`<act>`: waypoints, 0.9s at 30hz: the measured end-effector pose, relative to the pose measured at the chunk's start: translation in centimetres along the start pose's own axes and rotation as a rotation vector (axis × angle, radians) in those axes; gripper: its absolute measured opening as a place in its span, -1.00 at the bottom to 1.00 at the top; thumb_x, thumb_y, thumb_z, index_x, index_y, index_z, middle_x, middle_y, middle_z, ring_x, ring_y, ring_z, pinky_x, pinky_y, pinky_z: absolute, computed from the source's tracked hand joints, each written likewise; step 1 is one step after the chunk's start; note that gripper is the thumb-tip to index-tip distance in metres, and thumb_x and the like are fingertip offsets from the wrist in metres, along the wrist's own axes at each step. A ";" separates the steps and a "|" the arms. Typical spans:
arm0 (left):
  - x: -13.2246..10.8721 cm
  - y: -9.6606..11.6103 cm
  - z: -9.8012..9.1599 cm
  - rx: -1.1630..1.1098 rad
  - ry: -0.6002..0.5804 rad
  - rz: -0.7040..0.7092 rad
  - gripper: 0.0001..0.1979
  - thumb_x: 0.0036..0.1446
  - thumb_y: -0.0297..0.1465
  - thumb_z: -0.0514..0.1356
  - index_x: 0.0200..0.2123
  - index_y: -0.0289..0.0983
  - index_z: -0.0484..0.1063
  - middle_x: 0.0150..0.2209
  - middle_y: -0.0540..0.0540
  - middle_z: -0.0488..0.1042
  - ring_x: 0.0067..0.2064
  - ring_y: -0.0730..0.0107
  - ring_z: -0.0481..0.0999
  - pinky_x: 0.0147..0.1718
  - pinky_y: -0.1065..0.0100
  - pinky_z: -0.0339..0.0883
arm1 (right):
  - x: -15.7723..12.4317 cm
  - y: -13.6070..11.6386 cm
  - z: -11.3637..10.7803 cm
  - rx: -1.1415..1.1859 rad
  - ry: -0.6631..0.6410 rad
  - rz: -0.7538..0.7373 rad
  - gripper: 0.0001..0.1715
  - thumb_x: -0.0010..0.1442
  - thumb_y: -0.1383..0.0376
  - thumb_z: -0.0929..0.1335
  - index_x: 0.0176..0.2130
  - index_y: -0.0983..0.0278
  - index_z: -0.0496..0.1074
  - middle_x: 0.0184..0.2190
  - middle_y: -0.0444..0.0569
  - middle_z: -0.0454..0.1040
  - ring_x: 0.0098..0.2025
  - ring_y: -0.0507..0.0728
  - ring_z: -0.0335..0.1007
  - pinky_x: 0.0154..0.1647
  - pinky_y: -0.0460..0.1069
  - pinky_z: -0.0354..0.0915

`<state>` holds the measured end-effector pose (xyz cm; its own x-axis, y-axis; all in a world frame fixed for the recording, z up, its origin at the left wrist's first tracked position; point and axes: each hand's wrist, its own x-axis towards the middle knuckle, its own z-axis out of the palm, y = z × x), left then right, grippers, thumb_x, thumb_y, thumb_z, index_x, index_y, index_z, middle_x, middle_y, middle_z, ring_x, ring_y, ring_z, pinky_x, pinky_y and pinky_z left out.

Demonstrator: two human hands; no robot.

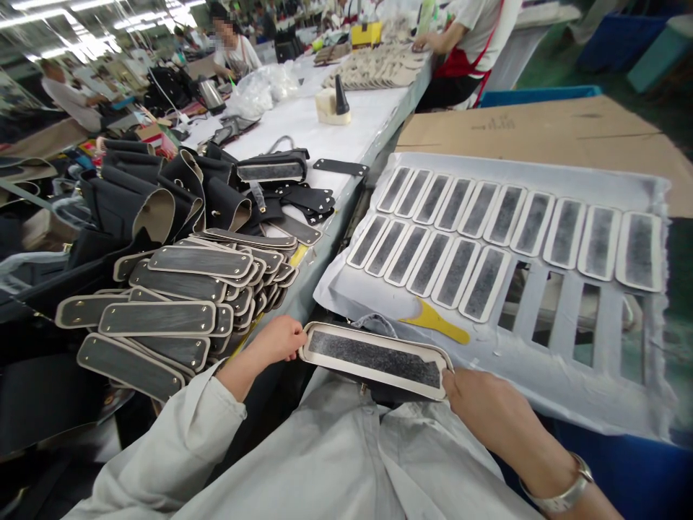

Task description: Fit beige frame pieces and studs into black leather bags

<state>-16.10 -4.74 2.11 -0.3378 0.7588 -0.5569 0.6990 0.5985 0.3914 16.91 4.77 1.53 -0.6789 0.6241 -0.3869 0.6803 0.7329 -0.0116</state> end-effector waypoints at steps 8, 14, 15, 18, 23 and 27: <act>0.7 -0.4 -0.7 -0.045 -0.139 -0.036 -0.77 0.05 -0.37 0.04 -0.62 -0.30 0.29 -0.73 0.03 0.33 -0.67 0.43 0.41 -0.67 0.50 0.26 | -0.1 -0.1 0.0 -0.008 -0.004 -0.006 -0.67 0.26 0.43 0.17 -0.38 0.31 0.46 -0.46 0.08 0.52 -0.42 0.25 0.51 -0.52 0.02 0.31; 1.0 -1.1 -0.9 -0.015 -0.041 0.193 -0.66 0.14 -0.22 0.03 -0.13 -0.25 0.44 -0.34 -0.04 0.50 -0.54 0.50 0.43 -0.63 0.53 0.25 | -0.2 -0.1 -0.4 -0.018 -0.003 -0.028 -0.67 0.26 0.44 0.16 -0.36 0.31 0.45 -0.45 0.07 0.52 -0.40 0.24 0.51 -0.51 0.01 0.31; 1.1 -1.0 -0.9 0.024 -0.018 0.262 -0.66 0.16 -0.25 0.01 -0.13 -0.24 0.46 -0.30 -0.05 0.50 -0.51 0.50 0.44 -0.60 0.54 0.26 | -0.2 -0.1 -0.5 -0.027 -0.008 -0.042 -0.68 0.25 0.44 0.16 -0.35 0.31 0.45 -0.45 0.07 0.52 -0.40 0.25 0.51 -0.51 0.01 0.30; 1.7 -0.7 -0.9 0.129 0.007 0.410 -0.68 0.15 -0.36 -0.02 -0.29 -0.30 0.52 -0.33 -0.09 0.49 -0.42 0.46 0.44 -0.50 0.53 0.27 | -0.3 -0.1 -0.4 -0.054 -0.017 -0.060 -0.70 0.24 0.44 0.17 -0.33 0.32 0.45 -0.44 0.08 0.52 -0.40 0.25 0.51 -0.52 0.00 0.28; 2.4 -0.7 -1.0 0.108 -0.026 0.418 -0.69 0.12 -0.35 -0.01 -0.48 -0.31 0.48 -0.46 -0.04 0.42 -0.49 0.48 0.38 -0.50 0.51 0.26 | -0.2 0.1 0.0 0.009 -0.009 -0.015 -0.67 0.26 0.43 0.16 -0.38 0.30 0.44 -0.46 0.06 0.52 -0.43 0.20 0.49 -0.53 -0.04 0.23; 2.6 -0.7 -1.1 0.058 -0.062 0.388 -0.70 0.11 -0.31 0.01 -0.52 -0.29 0.46 -0.46 -0.04 0.42 -0.48 0.48 0.40 -0.48 0.52 0.28 | -0.1 0.1 0.1 -0.004 -0.012 -0.027 -0.68 0.26 0.42 0.16 -0.37 0.32 0.44 -0.46 0.10 0.52 -0.44 0.21 0.48 -0.54 -0.04 0.21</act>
<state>-18.13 -2.89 1.21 -0.0036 0.9077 -0.4197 0.8020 0.2533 0.5409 17.11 4.73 1.49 -0.6937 0.6009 -0.3972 0.6605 0.7506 -0.0181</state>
